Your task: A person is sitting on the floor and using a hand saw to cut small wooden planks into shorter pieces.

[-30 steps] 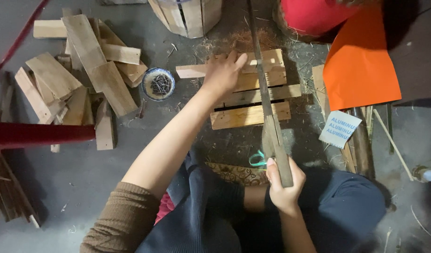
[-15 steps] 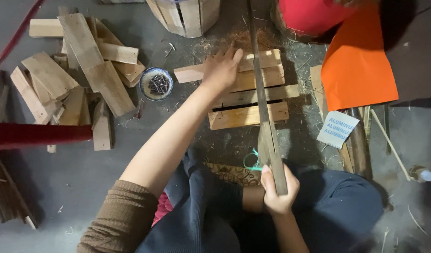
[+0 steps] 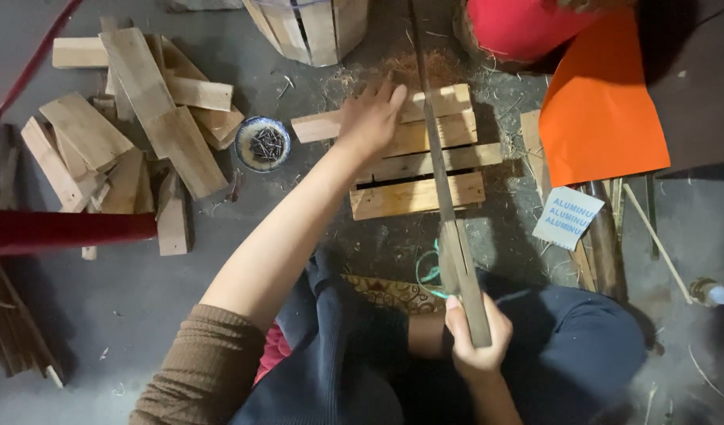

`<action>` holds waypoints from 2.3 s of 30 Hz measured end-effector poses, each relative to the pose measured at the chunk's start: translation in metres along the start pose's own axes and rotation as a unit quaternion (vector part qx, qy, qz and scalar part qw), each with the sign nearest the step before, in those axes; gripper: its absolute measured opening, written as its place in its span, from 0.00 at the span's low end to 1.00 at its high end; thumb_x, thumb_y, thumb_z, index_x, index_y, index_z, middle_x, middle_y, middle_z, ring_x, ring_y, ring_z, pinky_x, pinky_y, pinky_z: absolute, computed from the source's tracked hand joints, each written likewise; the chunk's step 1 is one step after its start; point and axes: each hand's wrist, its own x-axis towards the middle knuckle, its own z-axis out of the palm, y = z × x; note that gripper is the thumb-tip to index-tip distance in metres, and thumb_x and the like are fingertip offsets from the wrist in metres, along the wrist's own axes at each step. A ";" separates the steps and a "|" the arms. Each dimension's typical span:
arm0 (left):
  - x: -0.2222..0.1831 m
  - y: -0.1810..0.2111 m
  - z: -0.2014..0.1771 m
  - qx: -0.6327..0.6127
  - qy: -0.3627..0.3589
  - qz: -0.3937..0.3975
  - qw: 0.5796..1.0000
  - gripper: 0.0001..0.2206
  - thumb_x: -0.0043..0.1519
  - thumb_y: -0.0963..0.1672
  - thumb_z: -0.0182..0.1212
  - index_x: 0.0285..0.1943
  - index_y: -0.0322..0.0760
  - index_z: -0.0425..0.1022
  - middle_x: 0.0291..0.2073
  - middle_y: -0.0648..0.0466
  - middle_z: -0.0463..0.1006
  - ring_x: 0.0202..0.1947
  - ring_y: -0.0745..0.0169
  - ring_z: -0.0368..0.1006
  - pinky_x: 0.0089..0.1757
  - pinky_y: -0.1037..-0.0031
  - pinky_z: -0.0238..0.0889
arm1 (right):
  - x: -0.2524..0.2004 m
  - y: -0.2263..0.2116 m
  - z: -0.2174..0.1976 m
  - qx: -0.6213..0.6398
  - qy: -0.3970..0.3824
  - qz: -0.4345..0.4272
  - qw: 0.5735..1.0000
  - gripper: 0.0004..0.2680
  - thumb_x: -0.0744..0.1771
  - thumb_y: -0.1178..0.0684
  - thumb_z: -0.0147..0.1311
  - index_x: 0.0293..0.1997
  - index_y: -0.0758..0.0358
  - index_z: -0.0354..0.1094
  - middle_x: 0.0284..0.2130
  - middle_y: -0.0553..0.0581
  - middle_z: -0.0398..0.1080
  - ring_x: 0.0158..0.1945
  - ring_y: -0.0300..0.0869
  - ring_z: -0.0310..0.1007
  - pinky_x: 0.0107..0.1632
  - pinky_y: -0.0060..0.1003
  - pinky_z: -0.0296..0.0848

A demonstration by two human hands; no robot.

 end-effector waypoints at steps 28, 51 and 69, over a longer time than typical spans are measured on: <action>-0.007 0.009 -0.017 -0.018 0.001 0.010 1.000 0.12 0.62 0.44 0.55 0.53 0.39 0.65 0.49 0.47 0.75 0.43 0.44 0.73 0.38 0.56 0.64 | 0.025 -0.009 0.001 -0.036 -0.068 -0.031 0.997 0.07 0.64 0.59 0.60 0.26 0.62 0.64 0.17 0.48 0.64 0.19 0.34 0.58 0.26 0.27 0.62; 0.005 0.001 -0.001 -0.032 -0.066 -0.007 0.997 0.11 0.65 0.43 0.50 0.56 0.39 0.65 0.63 0.38 0.71 0.53 0.39 0.74 0.41 0.51 0.71 | 0.022 -0.008 0.019 -0.017 -0.011 -0.028 0.999 0.03 0.67 0.62 0.52 0.34 0.69 0.69 0.16 0.50 0.66 0.17 0.33 0.60 0.23 0.26 0.61; 0.009 0.011 -0.017 -0.041 -0.095 -0.028 0.994 0.13 0.63 0.43 0.50 0.56 0.38 0.63 0.57 0.35 0.71 0.54 0.33 0.70 0.50 0.43 0.63 | 0.011 -0.001 0.007 -0.018 0.001 0.008 1.000 0.03 0.66 0.61 0.54 0.33 0.69 0.69 0.15 0.50 0.66 0.17 0.34 0.60 0.22 0.27 0.60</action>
